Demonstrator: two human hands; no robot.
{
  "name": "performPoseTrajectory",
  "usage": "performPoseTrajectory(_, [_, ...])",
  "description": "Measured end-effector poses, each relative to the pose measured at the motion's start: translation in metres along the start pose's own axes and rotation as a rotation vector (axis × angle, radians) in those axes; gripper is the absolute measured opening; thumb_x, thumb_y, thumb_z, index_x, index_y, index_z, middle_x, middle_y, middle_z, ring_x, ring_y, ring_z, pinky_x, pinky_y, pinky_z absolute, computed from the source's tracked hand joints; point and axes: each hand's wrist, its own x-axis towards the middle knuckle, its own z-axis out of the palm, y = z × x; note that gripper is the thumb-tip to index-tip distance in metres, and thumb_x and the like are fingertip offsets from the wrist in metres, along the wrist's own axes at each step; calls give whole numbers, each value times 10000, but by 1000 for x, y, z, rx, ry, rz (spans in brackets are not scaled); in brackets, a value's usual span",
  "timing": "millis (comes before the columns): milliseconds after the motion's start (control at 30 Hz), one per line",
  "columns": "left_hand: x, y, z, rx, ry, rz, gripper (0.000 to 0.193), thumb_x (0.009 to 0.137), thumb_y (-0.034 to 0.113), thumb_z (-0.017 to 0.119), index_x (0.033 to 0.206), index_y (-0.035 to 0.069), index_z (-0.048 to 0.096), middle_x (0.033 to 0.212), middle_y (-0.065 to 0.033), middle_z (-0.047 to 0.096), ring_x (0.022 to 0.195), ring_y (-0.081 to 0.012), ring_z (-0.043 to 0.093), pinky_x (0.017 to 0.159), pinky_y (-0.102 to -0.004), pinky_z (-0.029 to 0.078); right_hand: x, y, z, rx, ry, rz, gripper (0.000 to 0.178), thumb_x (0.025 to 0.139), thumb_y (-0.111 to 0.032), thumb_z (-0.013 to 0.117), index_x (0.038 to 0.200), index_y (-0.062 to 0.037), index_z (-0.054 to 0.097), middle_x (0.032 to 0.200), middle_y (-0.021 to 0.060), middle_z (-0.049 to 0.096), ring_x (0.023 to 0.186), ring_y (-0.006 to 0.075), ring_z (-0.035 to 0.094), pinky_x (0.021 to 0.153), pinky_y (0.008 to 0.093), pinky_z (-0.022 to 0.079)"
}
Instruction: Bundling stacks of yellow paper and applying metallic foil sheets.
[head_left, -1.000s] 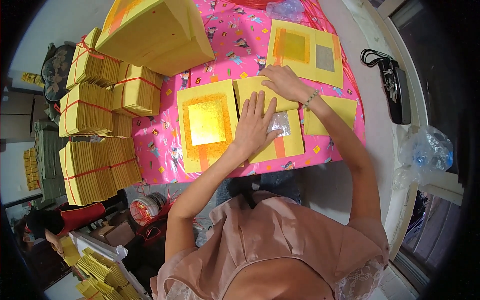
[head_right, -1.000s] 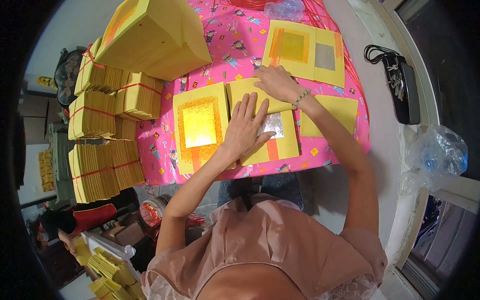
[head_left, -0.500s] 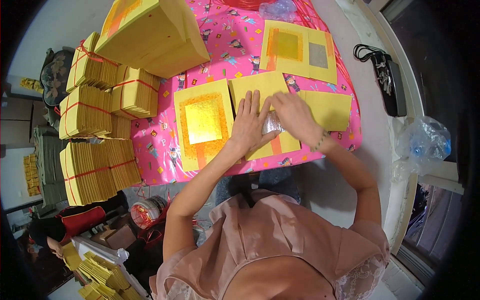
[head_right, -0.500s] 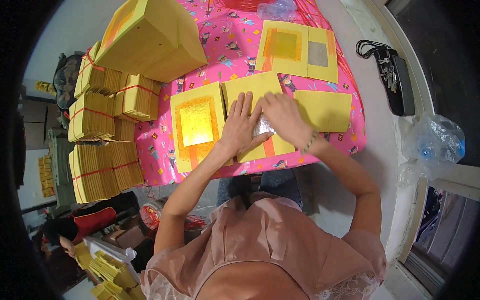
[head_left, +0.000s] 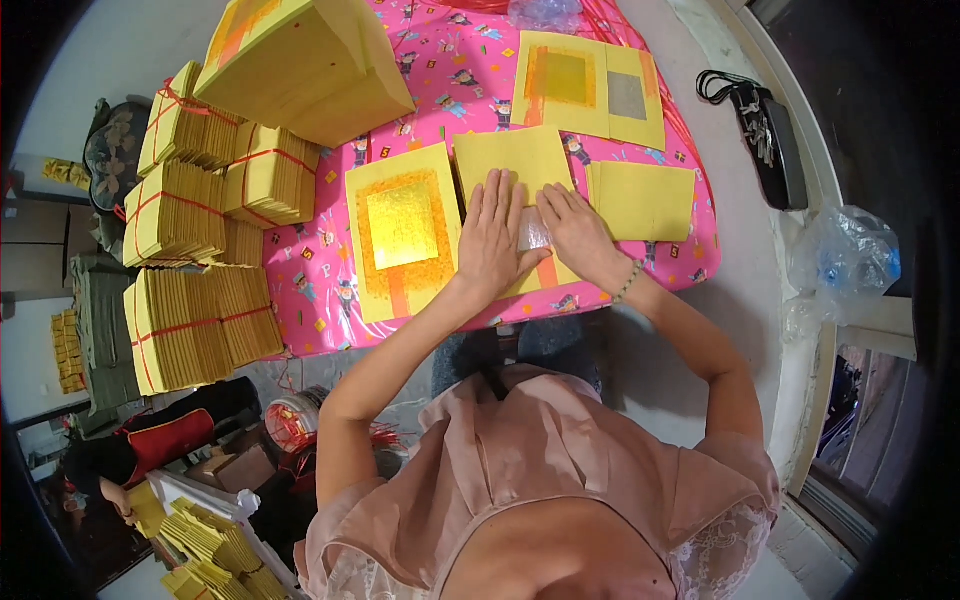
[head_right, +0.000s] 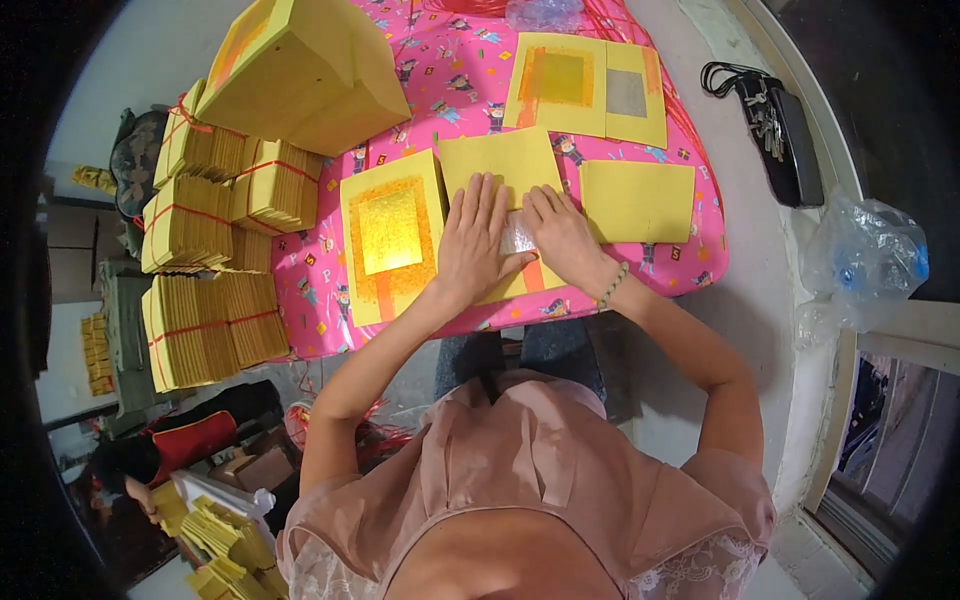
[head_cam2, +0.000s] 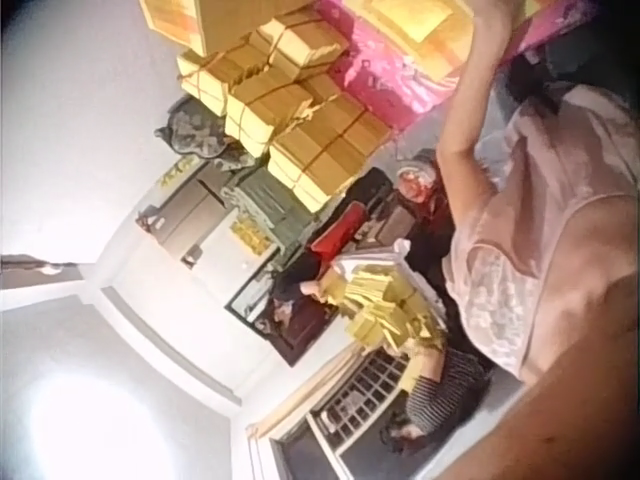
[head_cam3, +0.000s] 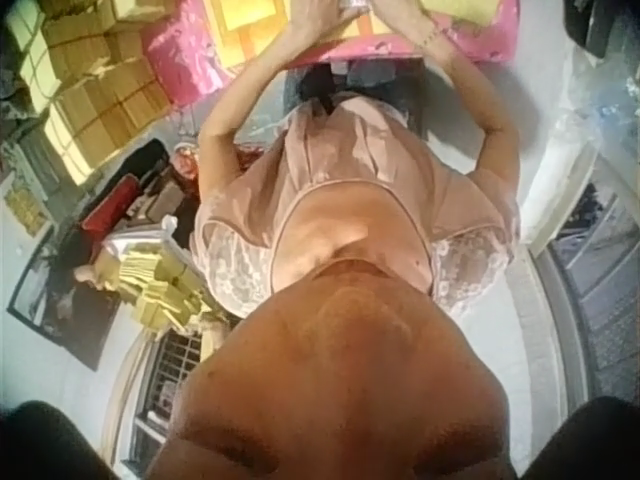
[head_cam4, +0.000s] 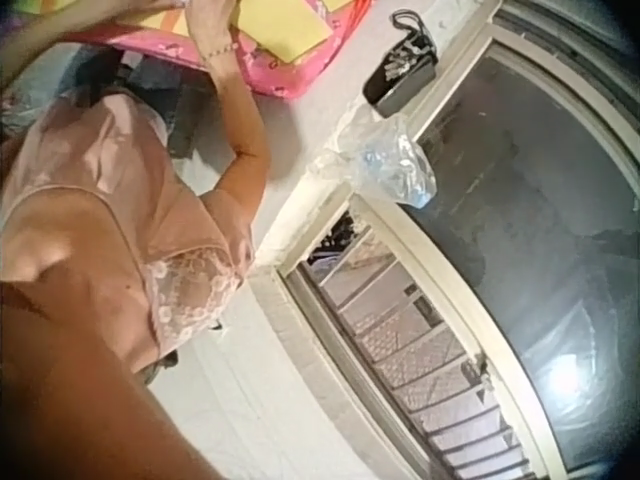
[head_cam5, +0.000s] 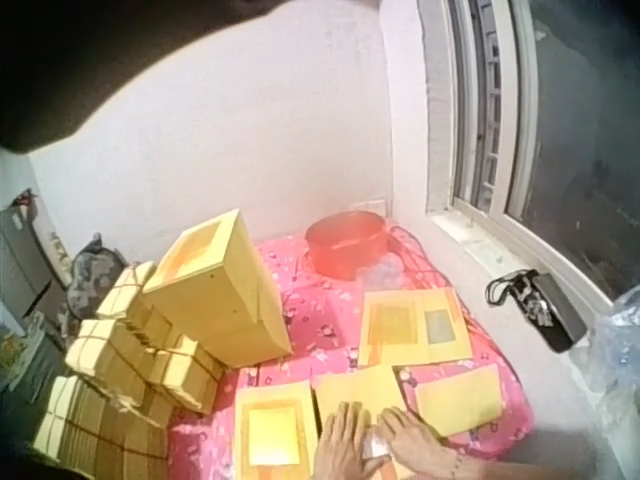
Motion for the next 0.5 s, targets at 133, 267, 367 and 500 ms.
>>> performPoseTrajectory(133, [-15,4,-8,4,-186,-83,1034,825,712,467,1438,-101,286,1512,-273,264,1431,-394,208,1177,-463,136,0,1,-2,-4,5,-11,412,825,-117,555,1174,103,533,1174,212,539,1189,340,497,1037,402,399])
performPoseTrajectory(267, [-15,2,4,-87,-169,-89,1049,838,715,453,1430,-131,269,1506,-292,263,1426,-409,211,1171,-463,161,0,2,3,-18,44,-21,414,818,-108,559,1169,108,533,1153,214,545,1168,341,507,1016,397,413])
performPoseTrajectory(367, [-15,1,3,-62,-174,-68,1037,855,711,436,1410,-150,283,1482,-319,281,1407,-430,241,1157,-460,201,3,1,-2,55,-21,9,414,815,-101,558,1172,107,534,1132,211,549,1152,339,516,998,388,426])
performPoseTrajectory(500, [-13,2,2,-21,-171,-44,1029,871,710,409,1388,-173,296,1453,-341,310,1388,-447,271,1148,-458,227,4,1,0,1,56,-31,396,814,-104,562,1162,84,536,1074,192,557,1099,317,542,943,382,462])
